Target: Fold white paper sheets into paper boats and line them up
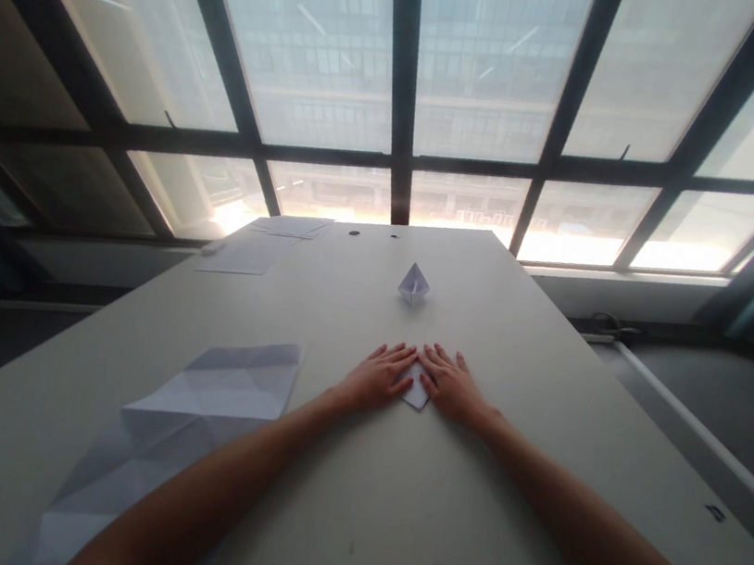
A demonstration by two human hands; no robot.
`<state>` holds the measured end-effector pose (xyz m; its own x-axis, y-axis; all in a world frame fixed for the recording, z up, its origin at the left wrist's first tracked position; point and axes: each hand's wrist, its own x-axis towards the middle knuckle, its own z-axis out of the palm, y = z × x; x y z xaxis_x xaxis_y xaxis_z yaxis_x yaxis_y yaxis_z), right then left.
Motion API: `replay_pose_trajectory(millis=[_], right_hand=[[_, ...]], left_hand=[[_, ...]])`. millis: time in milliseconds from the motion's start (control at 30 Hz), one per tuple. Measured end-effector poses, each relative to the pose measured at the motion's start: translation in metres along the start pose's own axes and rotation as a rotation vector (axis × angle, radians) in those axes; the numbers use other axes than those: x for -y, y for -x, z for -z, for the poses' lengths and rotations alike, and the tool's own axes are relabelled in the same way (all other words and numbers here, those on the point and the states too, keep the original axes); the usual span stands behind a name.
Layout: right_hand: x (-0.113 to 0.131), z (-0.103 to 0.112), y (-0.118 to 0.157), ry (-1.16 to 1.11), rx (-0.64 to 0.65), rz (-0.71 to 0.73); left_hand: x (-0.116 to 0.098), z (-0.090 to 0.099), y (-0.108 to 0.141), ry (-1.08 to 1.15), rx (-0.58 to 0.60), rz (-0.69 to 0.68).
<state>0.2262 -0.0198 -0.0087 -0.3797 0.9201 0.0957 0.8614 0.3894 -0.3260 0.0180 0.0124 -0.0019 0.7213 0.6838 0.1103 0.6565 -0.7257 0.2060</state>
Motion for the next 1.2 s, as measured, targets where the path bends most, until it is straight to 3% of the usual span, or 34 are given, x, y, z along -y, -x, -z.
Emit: replay_pose_trajectory(millis=[167,533,733,833,933,1067,1200], right_hand=[[0.001,-0.001,0.0,0.006,-0.016,0.016],[-0.003,0.002,-0.003,0.108,-0.08,-0.235],[-0.017,0.007,-0.001,0.09,-0.236,-0.347],[-0.02,0.01,-0.001,0.043,-0.34,-0.294],[-0.015,0.012,-0.001,-0.038,-0.392,-0.139],[0.0,0.01,0.001,-0.093,-0.232,0.121],[0.007,0.004,0.002,-0.032,-0.085,0.142]], left_hand=[[0.001,0.001,-0.001,0.0,0.006,0.019],[0.002,0.0,-0.002,-0.003,0.036,0.04],[0.002,0.001,-0.002,0.012,0.033,0.042],[0.002,0.001,-0.002,0.017,0.034,0.041],[0.002,0.002,-0.001,0.018,0.029,0.032],[0.0,0.002,0.0,0.017,0.016,0.024],[0.0,0.001,0.0,0.023,-0.005,0.037]])
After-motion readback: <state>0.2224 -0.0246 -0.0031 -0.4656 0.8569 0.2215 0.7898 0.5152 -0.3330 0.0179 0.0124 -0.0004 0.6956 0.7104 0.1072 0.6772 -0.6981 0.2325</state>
